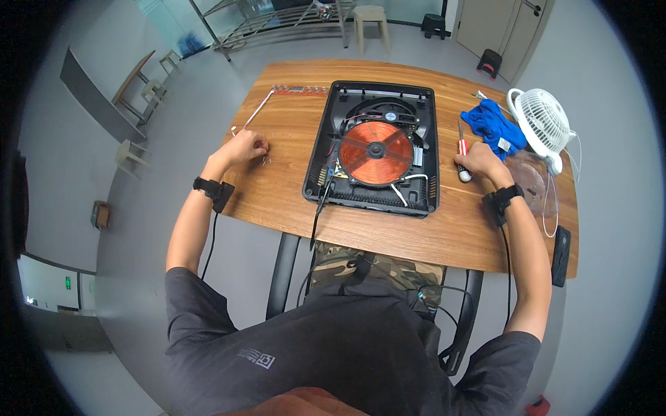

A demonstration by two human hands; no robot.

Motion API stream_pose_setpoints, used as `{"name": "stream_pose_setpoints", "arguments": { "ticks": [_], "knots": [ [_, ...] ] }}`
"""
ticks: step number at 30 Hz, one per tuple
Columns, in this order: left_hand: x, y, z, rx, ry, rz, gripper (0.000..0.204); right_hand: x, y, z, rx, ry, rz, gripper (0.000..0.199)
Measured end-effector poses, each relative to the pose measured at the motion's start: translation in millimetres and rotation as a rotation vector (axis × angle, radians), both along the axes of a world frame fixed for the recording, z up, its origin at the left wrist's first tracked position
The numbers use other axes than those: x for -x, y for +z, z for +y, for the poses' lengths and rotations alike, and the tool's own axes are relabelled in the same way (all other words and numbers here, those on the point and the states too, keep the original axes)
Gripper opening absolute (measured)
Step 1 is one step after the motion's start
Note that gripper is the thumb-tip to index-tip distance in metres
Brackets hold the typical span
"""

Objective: The person assembles an electronic device on a wooden table. They use a screwdriver to tighten screws, place a cooling fan, and connect wires to the internal components.

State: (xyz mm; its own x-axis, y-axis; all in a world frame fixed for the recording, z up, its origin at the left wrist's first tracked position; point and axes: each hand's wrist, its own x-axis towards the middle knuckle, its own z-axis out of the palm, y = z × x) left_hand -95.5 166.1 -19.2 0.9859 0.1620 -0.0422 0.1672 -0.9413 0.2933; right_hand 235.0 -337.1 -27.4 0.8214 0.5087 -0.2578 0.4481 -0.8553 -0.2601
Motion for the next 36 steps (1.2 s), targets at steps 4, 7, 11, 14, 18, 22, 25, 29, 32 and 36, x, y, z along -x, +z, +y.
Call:
{"name": "stream_pose_setpoints", "arguments": {
  "ticks": [4, 7, 11, 14, 18, 22, 25, 29, 32, 36],
  "knots": [
    [-20.1, 8.5, -4.0, 0.018, 0.044, 0.01, 0.014, 4.7, 0.1, 2.3, 0.0, -0.01, -0.006, 0.062],
    [-44.7, 14.4, 7.7, -0.009, 0.099, -0.011, 0.017, 7.8, 6.8, 3.9, 0.053, -0.011, 0.012, 0.069],
    [-79.3, 13.3, 35.6, -0.155, 0.091, -0.032, 0.027, 3.2, 16.5, 8.2, 0.164, 0.025, -0.037, 0.08],
    [-113.4, 2.6, 63.8, -0.24, 0.051, -0.047, 0.036, 1.2, 29.7, 17.1, 0.22, 0.023, -0.105, 0.076],
    [-158.3, -3.0, 73.1, -0.295, 0.071, 0.015, 0.049, -9.2, 62.8, 41.5, 0.243, 0.016, -0.159, 0.069],
    [-193.1, -11.7, 64.4, -0.347, 0.005, 0.009, 0.063, -38.2, 57.2, 71.3, 0.238, 0.129, -0.288, 0.067],
    [-199.7, -9.4, 53.8, -0.298, -0.059, 0.045, 0.063, -24.6, 83.1, 115.2, 0.27, 0.082, -0.219, 0.064],
    [-204.9, -27.8, 62.0, -0.284, -0.106, 0.007, 0.049, -16.2, 86.0, 149.5, 0.22, 0.16, -0.213, 0.059],
    [-202.3, -25.6, 58.4, -0.274, -0.147, -0.059, 0.035, -11.1, 86.8, 165.0, 0.217, 0.182, -0.203, 0.056],
    [-199.8, -20.0, 55.7, -0.376, -0.176, -0.052, 0.032, -15.2, 84.1, 176.5, 0.188, 0.216, -0.221, 0.056]
  ]
}}
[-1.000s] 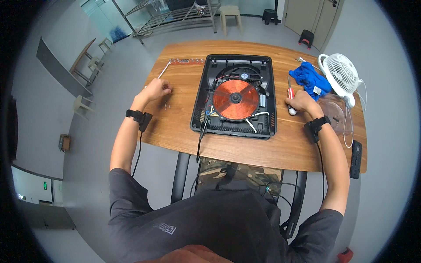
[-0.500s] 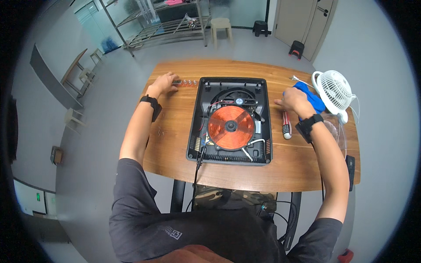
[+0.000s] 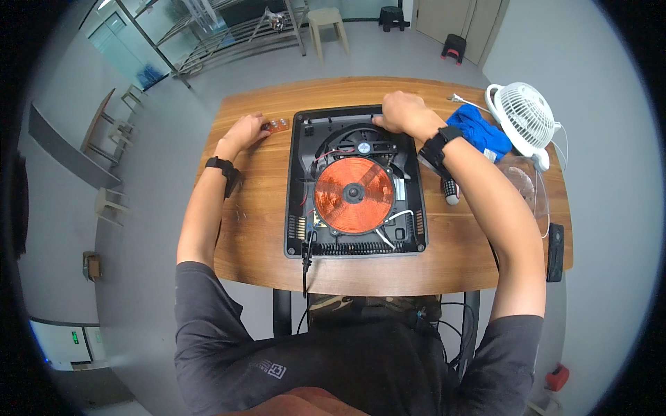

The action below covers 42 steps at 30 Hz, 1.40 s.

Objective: The person assembles an electronic device on a wooden table. They use a screwdriver to tighten screws, place a cooling fan, and connect wires to the internal components.

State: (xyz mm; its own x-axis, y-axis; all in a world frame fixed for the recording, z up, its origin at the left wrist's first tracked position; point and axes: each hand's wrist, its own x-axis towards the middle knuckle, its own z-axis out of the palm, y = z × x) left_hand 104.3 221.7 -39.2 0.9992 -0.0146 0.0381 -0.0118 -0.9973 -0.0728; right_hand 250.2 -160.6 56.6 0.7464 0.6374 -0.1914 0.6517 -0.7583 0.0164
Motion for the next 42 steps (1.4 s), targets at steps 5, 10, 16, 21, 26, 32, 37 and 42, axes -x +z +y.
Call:
{"name": "stream_pose_setpoints", "arguments": {
  "ticks": [5, 10, 16, 21, 26, 32, 37, 42],
  "knots": [
    [0.7, 5.6, 7.2, -0.026, 0.01, -0.018, 0.029, 3.2, 4.0, 10.9, -0.038, 0.051, 0.006, 0.055],
    [5.6, 21.0, 5.7, -0.016, 0.057, -0.086, 0.028, 5.6, 6.1, 6.9, -0.087, 0.058, 0.024, 0.053],
    [25.4, 42.8, -2.0, 0.07, 0.077, -0.097, 0.028, 15.8, 11.6, 0.2, -0.135, 0.104, 0.009, 0.052],
    [28.7, 71.4, -16.6, -0.003, -0.052, -0.072, 0.026, 12.5, 2.3, -1.6, -0.262, 0.24, -0.094, 0.051],
    [26.8, 103.9, -60.7, 0.02, -0.17, -0.052, 0.021, 24.5, 15.2, 7.2, -0.392, 0.381, -0.149, 0.054],
    [14.8, 126.8, -128.1, 0.051, -0.268, -0.018, 0.023, 46.5, 29.6, 16.4, -0.561, 0.566, -0.19, 0.063],
    [1.7, 137.7, -164.9, 0.157, -0.41, -0.102, 0.029, 49.3, 42.5, 17.1, -0.491, 0.568, -0.069, 0.052],
    [-17.4, 137.8, -190.1, 0.232, -0.431, -0.113, 0.036, 45.6, 57.5, 2.3, -0.369, 0.499, 0.03, 0.041]
  ]
}}
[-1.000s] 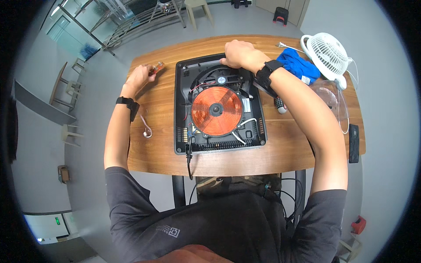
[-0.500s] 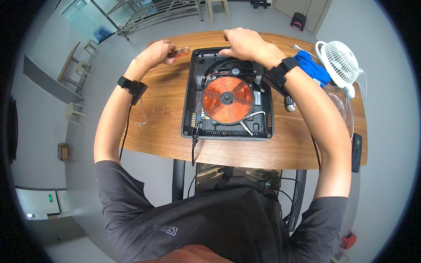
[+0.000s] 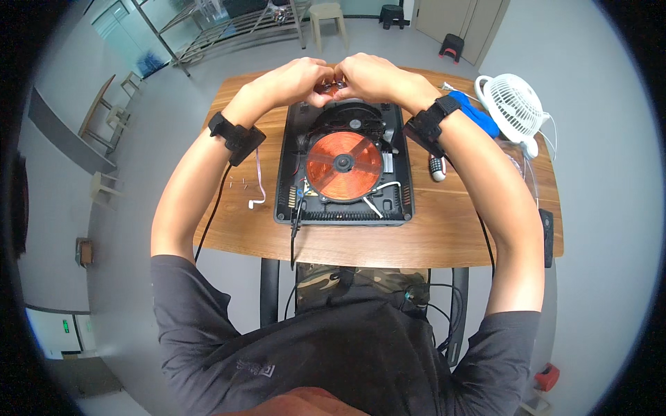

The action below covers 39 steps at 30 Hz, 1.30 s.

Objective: The person assembles an electronic device on a wooden table. They use a screwdriver to tighten screws, place a cooling fan, and connect wires to the internal components.

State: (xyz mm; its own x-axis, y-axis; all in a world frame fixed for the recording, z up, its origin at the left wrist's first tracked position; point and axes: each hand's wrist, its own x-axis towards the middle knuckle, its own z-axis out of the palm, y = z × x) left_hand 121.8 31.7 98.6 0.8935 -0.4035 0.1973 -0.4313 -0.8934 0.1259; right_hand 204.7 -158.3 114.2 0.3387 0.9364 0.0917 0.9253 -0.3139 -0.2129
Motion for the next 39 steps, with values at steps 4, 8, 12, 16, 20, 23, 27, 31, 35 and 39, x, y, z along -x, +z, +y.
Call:
{"name": "stream_pose_setpoints", "arguments": {
  "ticks": [4, 8, 12, 16, 20, 23, 27, 31, 35, 39],
  "knots": [
    [-19.5, -7.7, -14.2, 0.046, -0.043, 0.0, 0.036, -20.7, -5.8, -12.8, 0.066, -0.041, -0.023, 0.039],
    [-42.6, -20.5, -13.7, 0.024, -0.077, -0.003, 0.035, -40.6, -19.1, -18.4, 0.097, -0.034, -0.034, 0.034],
    [-56.5, -33.3, -14.5, 0.039, -0.05, -0.01, 0.037, -65.6, -33.3, -17.0, 0.107, -0.03, -0.003, 0.032],
    [-51.7, -42.8, -8.7, 0.024, -0.011, 0.041, 0.046, -88.0, -52.7, -19.0, 0.112, -0.058, 0.045, 0.037],
    [-47.0, -63.3, 33.5, 0.032, 0.016, 0.029, 0.048, -103.6, -69.6, -17.1, 0.101, -0.066, 0.053, 0.043],
    [-41.3, -70.5, 50.2, -0.01, 0.104, 0.132, 0.046, -110.5, -78.5, -18.5, 0.128, -0.089, 0.079, 0.045],
    [-37.8, -85.5, 60.3, 0.042, 0.123, 0.139, 0.047, -107.4, -82.7, -15.3, 0.17, -0.14, 0.15, 0.046],
    [-40.2, -95.5, 67.8, 0.038, 0.187, 0.166, 0.046, -106.7, -87.7, -11.4, 0.202, -0.192, 0.238, 0.041],
    [-42.3, -92.6, 61.1, 0.022, 0.261, 0.197, 0.045, -114.2, -98.8, -11.9, 0.2, -0.172, 0.218, 0.043],
    [-39.2, -85.9, 46.9, -0.004, 0.337, 0.225, 0.046, -114.7, -100.0, -12.6, 0.229, -0.178, 0.24, 0.045]
  ]
}}
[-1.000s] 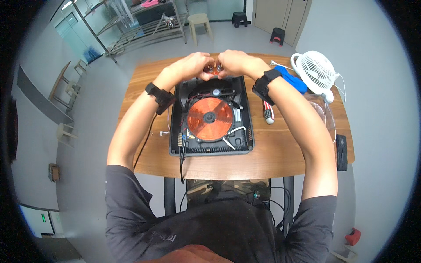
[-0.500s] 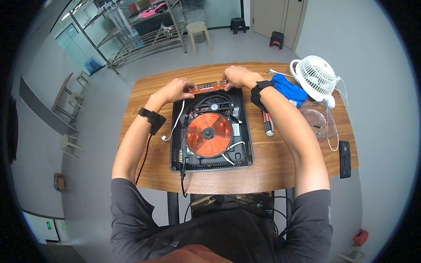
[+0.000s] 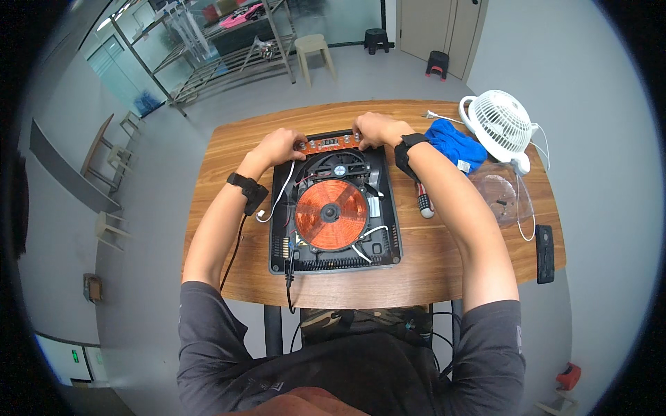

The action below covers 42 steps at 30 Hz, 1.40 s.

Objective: The person assembles an electronic device on a wooden table. They use a screwdriver to tighten screws, place a cooling fan, and connect wires to the internal components.

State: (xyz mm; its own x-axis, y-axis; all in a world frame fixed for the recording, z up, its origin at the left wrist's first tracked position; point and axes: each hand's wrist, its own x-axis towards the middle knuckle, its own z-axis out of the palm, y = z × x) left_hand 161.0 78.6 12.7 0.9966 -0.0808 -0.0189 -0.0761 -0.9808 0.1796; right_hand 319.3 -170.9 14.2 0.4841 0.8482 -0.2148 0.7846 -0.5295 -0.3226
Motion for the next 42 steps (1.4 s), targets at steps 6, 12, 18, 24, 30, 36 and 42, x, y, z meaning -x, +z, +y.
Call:
{"name": "stream_pose_setpoints", "arguments": {
  "ticks": [6, 12, 18, 24, 30, 36, 42],
  "knots": [
    [1.6, -11.7, 11.2, 0.018, -0.033, -0.034, 0.046, 13.5, 5.9, -3.9, -0.055, 0.063, -0.189, 0.046],
    [-0.8, -13.5, 8.9, 0.043, -0.069, -0.047, 0.047, 2.1, -6.6, -5.1, -0.035, 0.047, -0.139, 0.046],
    [3.3, -5.1, 5.4, -0.009, -0.028, -0.022, 0.049, 7.6, -6.6, -4.1, -0.078, 0.051, -0.154, 0.045],
    [6.8, 1.6, 0.3, -0.035, 0.049, 0.009, 0.048, 6.6, -5.1, -3.4, -0.052, 0.093, -0.143, 0.043],
    [5.0, 0.3, 22.4, 0.087, -0.031, 0.023, 0.035, 4.6, -10.6, -0.3, -0.059, 0.136, -0.223, 0.042],
    [12.3, 0.0, 42.4, 0.121, -0.054, -0.005, 0.037, 6.5, -6.3, 4.0, -0.029, 0.152, -0.234, 0.045],
    [12.5, -2.2, 36.9, 0.099, -0.059, -0.009, 0.035, 2.5, -8.6, 3.8, -0.034, 0.142, -0.207, 0.041]
  ]
}}
